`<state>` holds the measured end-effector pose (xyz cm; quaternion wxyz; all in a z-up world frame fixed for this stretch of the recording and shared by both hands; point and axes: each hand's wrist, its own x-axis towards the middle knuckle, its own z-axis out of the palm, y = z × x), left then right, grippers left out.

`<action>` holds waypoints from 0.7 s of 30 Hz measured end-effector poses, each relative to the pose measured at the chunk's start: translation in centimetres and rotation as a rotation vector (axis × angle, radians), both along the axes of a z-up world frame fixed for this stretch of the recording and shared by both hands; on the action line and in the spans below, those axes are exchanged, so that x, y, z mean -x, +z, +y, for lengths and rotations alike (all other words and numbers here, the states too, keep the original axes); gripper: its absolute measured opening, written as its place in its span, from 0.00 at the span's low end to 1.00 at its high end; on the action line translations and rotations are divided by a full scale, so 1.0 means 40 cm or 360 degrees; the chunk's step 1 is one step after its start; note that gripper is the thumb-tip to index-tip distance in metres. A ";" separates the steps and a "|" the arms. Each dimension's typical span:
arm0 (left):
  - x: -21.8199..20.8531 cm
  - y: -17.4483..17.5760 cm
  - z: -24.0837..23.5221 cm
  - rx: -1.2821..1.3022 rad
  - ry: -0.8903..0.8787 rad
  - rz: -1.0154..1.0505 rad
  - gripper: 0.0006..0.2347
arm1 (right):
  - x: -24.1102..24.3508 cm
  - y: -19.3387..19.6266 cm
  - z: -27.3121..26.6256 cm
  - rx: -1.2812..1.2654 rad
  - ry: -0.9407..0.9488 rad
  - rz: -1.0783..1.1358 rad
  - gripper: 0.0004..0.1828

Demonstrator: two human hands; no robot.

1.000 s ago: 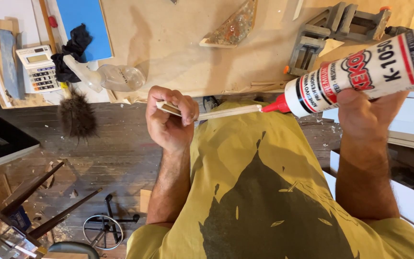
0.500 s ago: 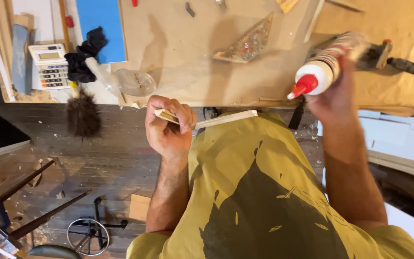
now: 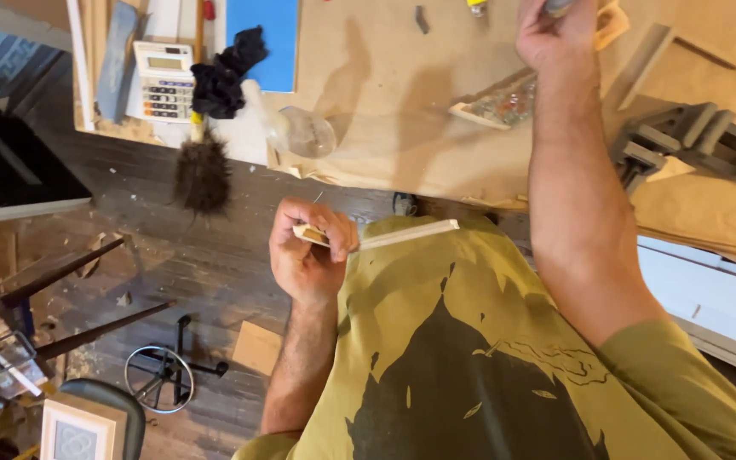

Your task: Assembling a small wooden frame by applying glue to the joints and securing them in a corner clamp.

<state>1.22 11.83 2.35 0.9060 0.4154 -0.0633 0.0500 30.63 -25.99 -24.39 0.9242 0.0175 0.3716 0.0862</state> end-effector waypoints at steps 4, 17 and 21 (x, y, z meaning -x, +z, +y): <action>0.001 -0.015 0.021 0.0028 -0.0005 0.0024 0.08 | 0.066 0.188 0.074 0.0138 -0.0201 0.0183 0.30; -0.167 -0.191 -0.137 0.0478 -0.0452 0.0601 0.06 | 0.817 0.402 0.300 0.1347 0.0611 -0.0826 0.36; -0.161 -0.214 -0.241 0.0410 -0.0606 0.1021 0.08 | 0.875 0.409 0.253 0.1680 0.0211 -0.0737 0.17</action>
